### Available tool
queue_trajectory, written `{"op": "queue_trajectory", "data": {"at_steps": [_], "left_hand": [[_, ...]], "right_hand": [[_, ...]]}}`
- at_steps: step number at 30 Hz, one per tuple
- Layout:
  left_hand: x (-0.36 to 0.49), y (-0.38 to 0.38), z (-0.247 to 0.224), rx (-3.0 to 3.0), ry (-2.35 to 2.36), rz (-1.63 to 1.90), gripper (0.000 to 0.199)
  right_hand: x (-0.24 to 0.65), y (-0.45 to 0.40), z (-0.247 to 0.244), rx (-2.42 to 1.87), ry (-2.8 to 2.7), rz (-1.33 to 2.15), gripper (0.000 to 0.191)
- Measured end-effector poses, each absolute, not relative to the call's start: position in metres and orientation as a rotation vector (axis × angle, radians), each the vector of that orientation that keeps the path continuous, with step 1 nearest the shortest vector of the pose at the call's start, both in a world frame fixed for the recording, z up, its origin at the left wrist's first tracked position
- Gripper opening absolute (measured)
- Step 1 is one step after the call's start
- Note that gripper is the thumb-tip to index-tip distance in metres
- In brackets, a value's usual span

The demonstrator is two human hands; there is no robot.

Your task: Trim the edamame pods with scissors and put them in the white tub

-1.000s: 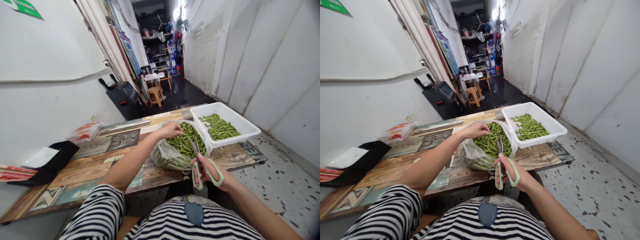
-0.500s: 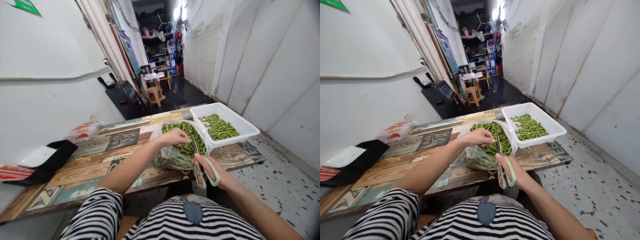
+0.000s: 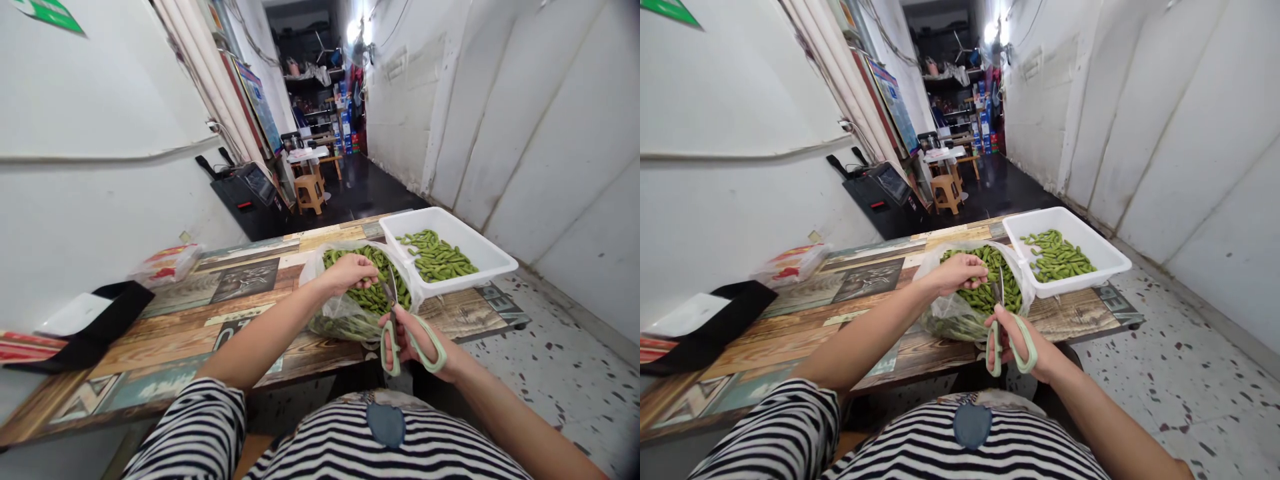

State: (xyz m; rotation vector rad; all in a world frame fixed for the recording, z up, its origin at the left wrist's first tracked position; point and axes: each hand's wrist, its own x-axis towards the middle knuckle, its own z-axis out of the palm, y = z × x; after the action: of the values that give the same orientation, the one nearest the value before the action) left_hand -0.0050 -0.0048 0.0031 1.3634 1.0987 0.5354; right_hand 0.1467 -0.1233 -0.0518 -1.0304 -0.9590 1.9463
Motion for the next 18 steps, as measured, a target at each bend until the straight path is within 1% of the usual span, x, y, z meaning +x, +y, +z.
{"op": "queue_trajectory", "data": {"at_steps": [3, 9, 12, 18], "left_hand": [[-0.004, -0.009, -0.001, 1.362, 1.061, 0.507, 0.011], [-0.006, -0.015, 0.0, 1.343, 1.051, 0.487, 0.015], [-0.007, -0.011, 0.005, 1.245, 1.077, 0.537, 0.012], [-0.021, 0.018, 0.007, 1.004, 1.126, 0.742, 0.01]], "right_hand": [[0.146, -0.123, -0.048, -1.05, -0.965, 1.917, 0.044], [0.143, -0.122, -0.042, -1.162, -0.941, 1.833, 0.045], [0.145, -0.121, -0.041, -1.231, -0.909, 1.807, 0.044], [0.15, -0.125, -0.043, -1.019, -0.834, 1.987, 0.041]]}}
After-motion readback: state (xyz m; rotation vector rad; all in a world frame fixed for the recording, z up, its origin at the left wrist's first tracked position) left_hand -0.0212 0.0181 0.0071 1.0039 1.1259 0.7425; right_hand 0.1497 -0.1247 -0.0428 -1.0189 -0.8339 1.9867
